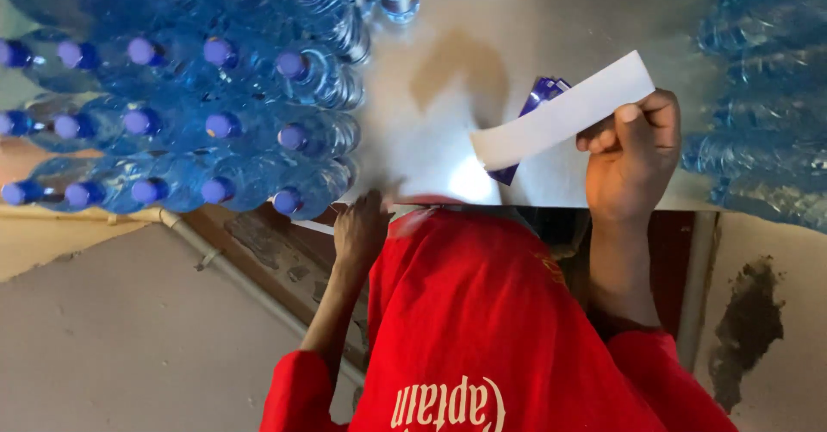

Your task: Manually peeling adhesive labels from a backing and applying them to plastic water bottles.

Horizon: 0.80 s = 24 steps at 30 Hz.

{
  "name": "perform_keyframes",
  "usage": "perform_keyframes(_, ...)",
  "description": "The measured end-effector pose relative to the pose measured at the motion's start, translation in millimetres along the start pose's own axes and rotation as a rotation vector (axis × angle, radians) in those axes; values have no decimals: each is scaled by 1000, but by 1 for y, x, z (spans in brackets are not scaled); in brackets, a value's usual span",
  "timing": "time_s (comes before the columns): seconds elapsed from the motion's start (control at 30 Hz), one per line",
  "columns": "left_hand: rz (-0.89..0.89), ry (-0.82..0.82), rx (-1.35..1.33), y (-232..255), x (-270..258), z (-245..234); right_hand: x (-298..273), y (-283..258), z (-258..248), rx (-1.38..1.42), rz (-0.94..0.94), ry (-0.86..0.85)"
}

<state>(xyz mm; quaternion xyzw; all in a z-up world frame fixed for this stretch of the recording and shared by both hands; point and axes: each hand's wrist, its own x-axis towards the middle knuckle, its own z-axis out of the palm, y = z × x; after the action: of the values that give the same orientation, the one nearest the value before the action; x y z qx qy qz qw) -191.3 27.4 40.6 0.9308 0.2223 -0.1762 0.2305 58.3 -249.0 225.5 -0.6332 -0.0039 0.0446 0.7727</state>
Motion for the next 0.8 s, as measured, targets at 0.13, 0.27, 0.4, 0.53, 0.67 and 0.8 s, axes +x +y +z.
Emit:
perform_keyframes(0.13, 50, 95, 88, 34, -10, -27, -12, 1, -5, -157, 27, 9)
perform_keyframes(0.27, 412, 546, -438, 148, 4, -147, -25, -6, -3, -432, -17, -350)
perform_keyframes(0.4, 630, 305, -984, 205, 23, -189, -27, -24, 18, -581, -196, -486)
perform_keyframes(0.53, 589, 90, -1110, 208, 23, -180, -35, -25, 26, -441, -173, -362)
perform_keyframes(0.67, 493, 150, -1129, 209, 20, -171, -43, -19, 35, -327, -183, -348)
perform_keyframes(0.8, 425, 236, -1213, 209, 15, -164, -40, -16, 45, -354, -177, -299)
